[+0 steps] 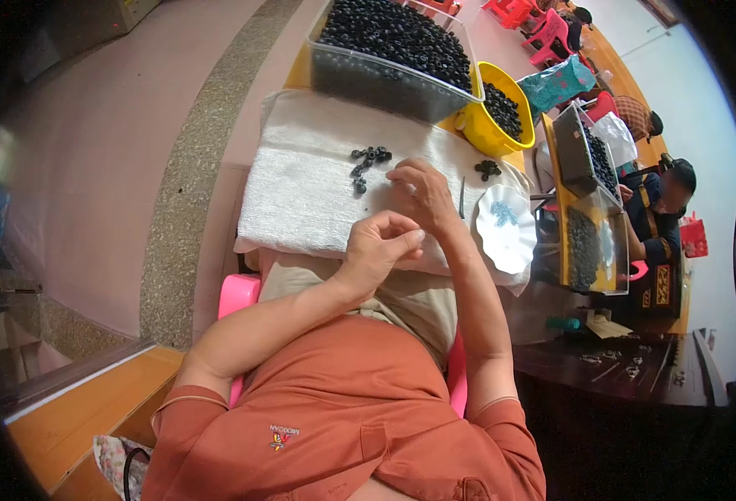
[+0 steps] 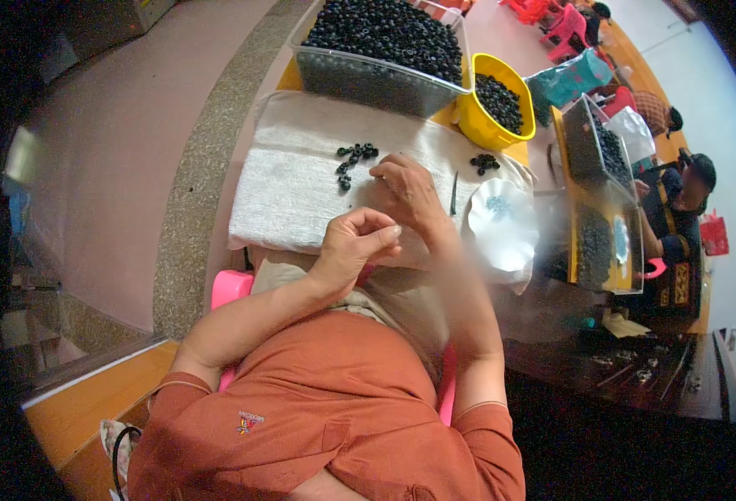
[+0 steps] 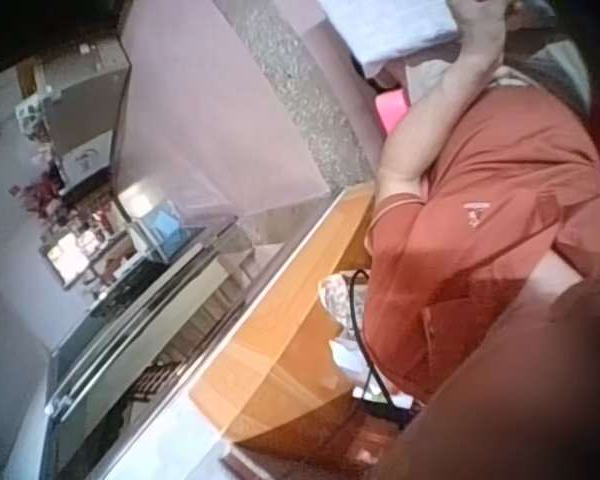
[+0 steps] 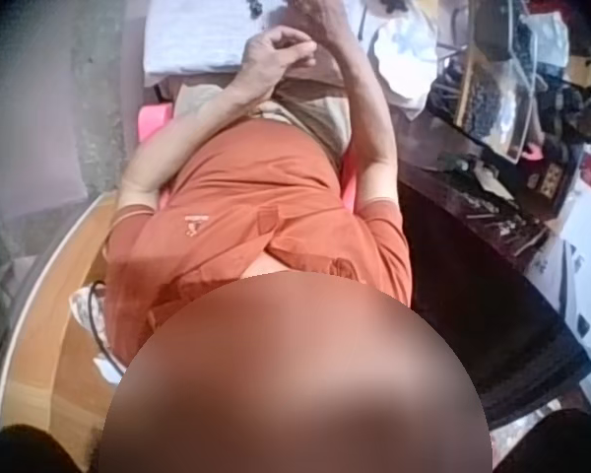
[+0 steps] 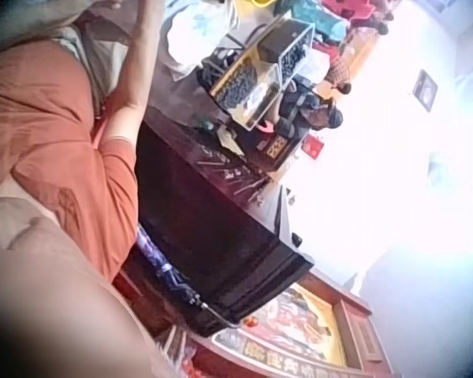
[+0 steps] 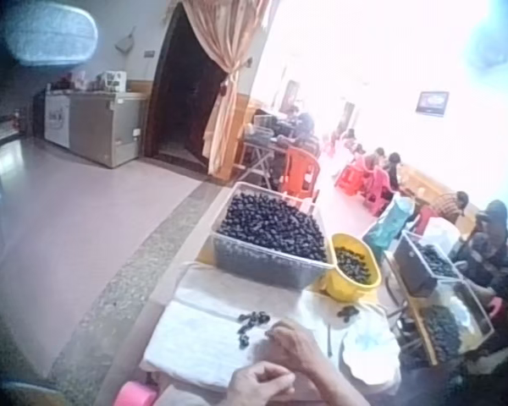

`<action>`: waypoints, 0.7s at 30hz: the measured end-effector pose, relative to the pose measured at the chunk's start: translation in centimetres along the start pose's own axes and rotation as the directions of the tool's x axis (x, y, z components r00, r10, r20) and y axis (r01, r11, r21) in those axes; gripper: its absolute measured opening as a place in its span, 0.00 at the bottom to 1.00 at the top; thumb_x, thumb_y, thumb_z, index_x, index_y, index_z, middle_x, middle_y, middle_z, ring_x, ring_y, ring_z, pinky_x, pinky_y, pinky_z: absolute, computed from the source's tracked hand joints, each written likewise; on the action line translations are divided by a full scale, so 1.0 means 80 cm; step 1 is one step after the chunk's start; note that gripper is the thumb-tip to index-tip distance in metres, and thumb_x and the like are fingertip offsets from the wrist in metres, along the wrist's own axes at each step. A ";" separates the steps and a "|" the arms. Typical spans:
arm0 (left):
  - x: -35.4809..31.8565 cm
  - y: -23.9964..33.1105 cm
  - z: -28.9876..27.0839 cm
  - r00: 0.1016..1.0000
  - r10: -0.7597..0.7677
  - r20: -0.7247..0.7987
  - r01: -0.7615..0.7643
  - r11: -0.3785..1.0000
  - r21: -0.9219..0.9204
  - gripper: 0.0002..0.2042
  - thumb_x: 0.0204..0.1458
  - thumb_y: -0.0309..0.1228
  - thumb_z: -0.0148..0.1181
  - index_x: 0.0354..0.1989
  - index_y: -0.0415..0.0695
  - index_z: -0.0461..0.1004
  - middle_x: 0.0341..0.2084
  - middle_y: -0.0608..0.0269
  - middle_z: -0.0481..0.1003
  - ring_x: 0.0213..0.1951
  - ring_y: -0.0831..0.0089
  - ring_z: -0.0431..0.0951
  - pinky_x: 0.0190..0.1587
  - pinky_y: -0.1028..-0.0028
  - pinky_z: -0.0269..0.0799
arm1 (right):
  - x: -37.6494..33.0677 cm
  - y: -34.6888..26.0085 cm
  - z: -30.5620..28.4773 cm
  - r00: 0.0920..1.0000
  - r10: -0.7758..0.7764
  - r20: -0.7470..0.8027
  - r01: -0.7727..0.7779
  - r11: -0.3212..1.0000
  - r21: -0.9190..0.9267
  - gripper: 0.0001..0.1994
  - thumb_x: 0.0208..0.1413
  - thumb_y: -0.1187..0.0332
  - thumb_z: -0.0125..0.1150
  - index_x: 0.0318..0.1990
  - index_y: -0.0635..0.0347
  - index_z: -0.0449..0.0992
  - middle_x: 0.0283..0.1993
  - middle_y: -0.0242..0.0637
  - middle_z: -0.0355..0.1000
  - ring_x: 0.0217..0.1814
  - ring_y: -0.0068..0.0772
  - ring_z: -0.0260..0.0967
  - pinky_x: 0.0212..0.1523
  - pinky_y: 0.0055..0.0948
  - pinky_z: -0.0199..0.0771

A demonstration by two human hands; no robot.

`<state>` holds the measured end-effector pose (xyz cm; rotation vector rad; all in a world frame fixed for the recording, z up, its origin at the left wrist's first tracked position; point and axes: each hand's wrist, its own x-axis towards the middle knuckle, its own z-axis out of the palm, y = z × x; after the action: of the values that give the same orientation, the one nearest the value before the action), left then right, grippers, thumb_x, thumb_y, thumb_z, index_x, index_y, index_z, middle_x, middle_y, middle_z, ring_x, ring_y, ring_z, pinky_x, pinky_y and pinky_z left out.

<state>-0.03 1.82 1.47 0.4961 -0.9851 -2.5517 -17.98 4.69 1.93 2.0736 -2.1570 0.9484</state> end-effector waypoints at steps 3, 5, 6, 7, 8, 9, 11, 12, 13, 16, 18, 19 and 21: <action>0.000 -0.001 -0.001 1.000 -0.005 -0.005 0.005 1.000 -0.014 0.05 0.55 0.24 0.64 0.38 0.40 0.75 0.30 0.66 0.77 0.30 0.80 0.79 0.36 0.80 0.80 | -0.009 0.003 -0.003 0.998 0.068 -0.015 -0.067 0.996 0.064 0.10 0.49 0.78 0.59 0.40 0.62 0.78 0.39 0.42 0.74 0.41 0.46 0.74 0.43 0.34 0.73; 0.000 0.000 0.001 1.000 0.000 0.000 0.000 1.000 -0.003 0.05 0.55 0.24 0.64 0.38 0.40 0.75 0.30 0.66 0.77 0.30 0.80 0.79 0.36 0.80 0.80 | -0.014 0.007 -0.004 0.996 0.076 -0.040 -0.073 0.995 0.070 0.10 0.49 0.79 0.59 0.40 0.62 0.77 0.39 0.43 0.74 0.41 0.46 0.74 0.43 0.34 0.73; 0.000 0.000 0.001 1.000 0.007 0.001 -0.007 1.000 0.008 0.05 0.55 0.24 0.64 0.38 0.40 0.75 0.29 0.66 0.77 0.30 0.80 0.79 0.36 0.80 0.80 | -0.016 0.009 -0.005 0.995 0.082 -0.063 -0.077 0.994 0.080 0.10 0.48 0.80 0.58 0.40 0.63 0.77 0.39 0.43 0.74 0.41 0.47 0.74 0.43 0.34 0.73; 0.001 0.000 0.001 1.000 0.007 0.002 -0.007 1.000 0.008 0.05 0.55 0.24 0.64 0.38 0.40 0.75 0.29 0.66 0.77 0.30 0.80 0.79 0.36 0.80 0.80 | -0.017 0.010 -0.007 0.995 0.082 -0.064 -0.077 0.994 0.080 0.10 0.48 0.80 0.58 0.40 0.63 0.77 0.39 0.43 0.74 0.41 0.47 0.74 0.43 0.34 0.73; 0.001 0.001 0.000 1.000 -0.003 -0.009 0.003 1.000 0.015 0.05 0.55 0.24 0.64 0.38 0.40 0.75 0.29 0.66 0.77 0.30 0.80 0.79 0.36 0.80 0.80 | -0.019 0.011 -0.011 0.992 0.128 -0.020 -0.126 0.988 0.093 0.10 0.48 0.80 0.57 0.40 0.64 0.77 0.39 0.44 0.73 0.41 0.48 0.73 0.43 0.35 0.73; 0.002 0.000 -0.001 1.000 -0.013 -0.019 0.013 1.000 0.021 0.05 0.55 0.24 0.64 0.37 0.40 0.75 0.29 0.66 0.77 0.30 0.80 0.79 0.36 0.79 0.80 | -0.021 0.012 -0.014 0.984 0.174 0.023 -0.175 0.979 0.105 0.10 0.48 0.81 0.57 0.39 0.64 0.77 0.39 0.44 0.73 0.42 0.49 0.73 0.44 0.35 0.73; 0.003 -0.001 -0.003 1.000 -0.006 -0.015 0.006 1.000 0.016 0.05 0.55 0.24 0.64 0.37 0.40 0.75 0.29 0.67 0.77 0.30 0.80 0.79 0.36 0.79 0.80 | -0.020 0.016 -0.025 0.978 0.180 0.104 -0.176 0.983 -0.050 0.11 0.47 0.80 0.59 0.41 0.63 0.75 0.39 0.44 0.73 0.43 0.49 0.72 0.45 0.38 0.72; 0.004 -0.002 -0.004 1.000 0.000 -0.011 0.000 1.000 0.010 0.05 0.55 0.24 0.64 0.37 0.40 0.75 0.29 0.67 0.77 0.30 0.80 0.79 0.36 0.79 0.80 | -0.018 0.018 -0.030 0.963 0.197 0.184 -0.159 0.966 -0.203 0.13 0.46 0.80 0.61 0.42 0.62 0.74 0.40 0.44 0.72 0.45 0.49 0.70 0.47 0.40 0.72; 0.004 -0.002 -0.005 1.000 -0.001 -0.011 0.001 1.000 0.010 0.05 0.55 0.24 0.64 0.37 0.40 0.75 0.29 0.67 0.77 0.30 0.80 0.79 0.36 0.79 0.80 | -0.016 0.016 -0.034 0.963 0.198 0.184 -0.160 0.966 -0.203 0.13 0.46 0.80 0.61 0.42 0.62 0.74 0.40 0.44 0.72 0.45 0.49 0.70 0.47 0.40 0.72; 0.006 -0.002 -0.006 1.000 0.001 -0.022 0.000 1.000 0.022 0.05 0.54 0.24 0.64 0.37 0.40 0.75 0.29 0.67 0.77 0.30 0.80 0.78 0.37 0.78 0.80 | -0.010 0.013 -0.040 0.935 0.216 0.280 -0.125 0.943 -0.309 0.11 0.47 0.77 0.61 0.41 0.61 0.76 0.42 0.44 0.73 0.48 0.49 0.69 0.50 0.40 0.70; 0.007 -0.003 -0.005 1.000 -0.009 -0.029 0.010 0.999 0.037 0.05 0.55 0.24 0.64 0.38 0.40 0.75 0.30 0.67 0.77 0.31 0.80 0.79 0.37 0.78 0.80 | -0.009 0.012 -0.038 0.939 0.175 0.295 -0.079 0.947 -0.312 0.09 0.50 0.74 0.60 0.40 0.61 0.78 0.41 0.43 0.73 0.48 0.49 0.69 0.49 0.40 0.71; 0.007 -0.002 -0.005 1.000 -0.009 -0.030 0.010 0.999 0.038 0.05 0.55 0.24 0.64 0.38 0.40 0.75 0.30 0.67 0.77 0.31 0.80 0.79 0.37 0.78 0.80 | -0.008 0.013 -0.037 0.939 0.175 0.295 -0.079 0.947 -0.311 0.09 0.50 0.74 0.60 0.40 0.61 0.78 0.41 0.43 0.73 0.48 0.49 0.69 0.49 0.40 0.71; 0.007 -0.002 -0.005 0.999 -0.009 -0.030 0.010 1.000 0.023 0.05 0.55 0.24 0.64 0.38 0.40 0.75 0.30 0.67 0.77 0.31 0.80 0.78 0.38 0.78 0.80 | -0.008 0.015 -0.036 0.944 0.183 0.274 -0.110 0.959 -0.260 0.07 0.53 0.72 0.58 0.37 0.61 0.79 0.40 0.44 0.74 0.47 0.50 0.70 0.49 0.40 0.71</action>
<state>-0.36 1.45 0.99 0.5454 -1.0044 -2.5363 -20.16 6.42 3.52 2.0682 -2.4523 0.3670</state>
